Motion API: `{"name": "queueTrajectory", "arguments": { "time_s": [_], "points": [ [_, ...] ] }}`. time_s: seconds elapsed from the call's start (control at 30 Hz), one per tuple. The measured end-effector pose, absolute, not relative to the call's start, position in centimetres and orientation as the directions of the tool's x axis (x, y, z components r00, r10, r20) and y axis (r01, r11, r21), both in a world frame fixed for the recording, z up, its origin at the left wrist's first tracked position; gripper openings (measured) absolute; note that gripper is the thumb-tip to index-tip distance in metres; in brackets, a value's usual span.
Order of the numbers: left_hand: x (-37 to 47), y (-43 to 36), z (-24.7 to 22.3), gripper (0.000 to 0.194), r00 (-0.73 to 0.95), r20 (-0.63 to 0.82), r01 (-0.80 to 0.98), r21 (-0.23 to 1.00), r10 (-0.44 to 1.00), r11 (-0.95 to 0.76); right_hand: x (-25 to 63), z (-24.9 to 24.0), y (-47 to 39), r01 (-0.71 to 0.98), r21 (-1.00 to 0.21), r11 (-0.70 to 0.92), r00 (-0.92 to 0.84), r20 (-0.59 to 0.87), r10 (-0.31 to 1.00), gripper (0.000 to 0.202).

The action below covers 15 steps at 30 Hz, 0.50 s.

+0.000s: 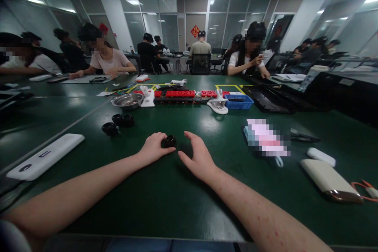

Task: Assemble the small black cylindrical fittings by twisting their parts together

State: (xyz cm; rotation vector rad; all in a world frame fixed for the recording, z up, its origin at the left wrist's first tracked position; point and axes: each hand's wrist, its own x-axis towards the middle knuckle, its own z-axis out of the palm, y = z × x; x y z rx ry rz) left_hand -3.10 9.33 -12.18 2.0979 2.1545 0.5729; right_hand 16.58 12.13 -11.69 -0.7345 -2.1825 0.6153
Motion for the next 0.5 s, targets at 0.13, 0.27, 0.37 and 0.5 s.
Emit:
{"name": "queueTrajectory", "arguments": {
  "time_s": [0.13,0.27,0.37,0.5],
  "points": [
    [-6.9,10.2,-11.7,0.042,-0.321,0.012,0.894,0.333,0.947,0.299,16.9,-11.4,12.0,0.322,-0.612,0.722,-0.569,0.485,0.664,0.050],
    [-10.9,10.2,-11.2,0.042,-0.474,0.002,0.847,0.274,0.880,0.456,17.0,-11.6,11.8,0.307,-0.612,0.729,-0.592,0.476,0.650,0.050],
    [-12.9,9.5,-10.9,0.043,-0.555,0.011,0.810,0.236,0.832,0.537,17.0,-11.6,11.7,0.294,-0.613,0.733,-0.603,0.476,0.640,0.049],
    [-14.0,8.5,-10.8,0.045,-0.607,0.026,0.782,0.197,0.794,0.591,17.0,-11.6,11.7,0.293,-0.611,0.735,-0.608,0.474,0.637,0.048]
  ]
}}
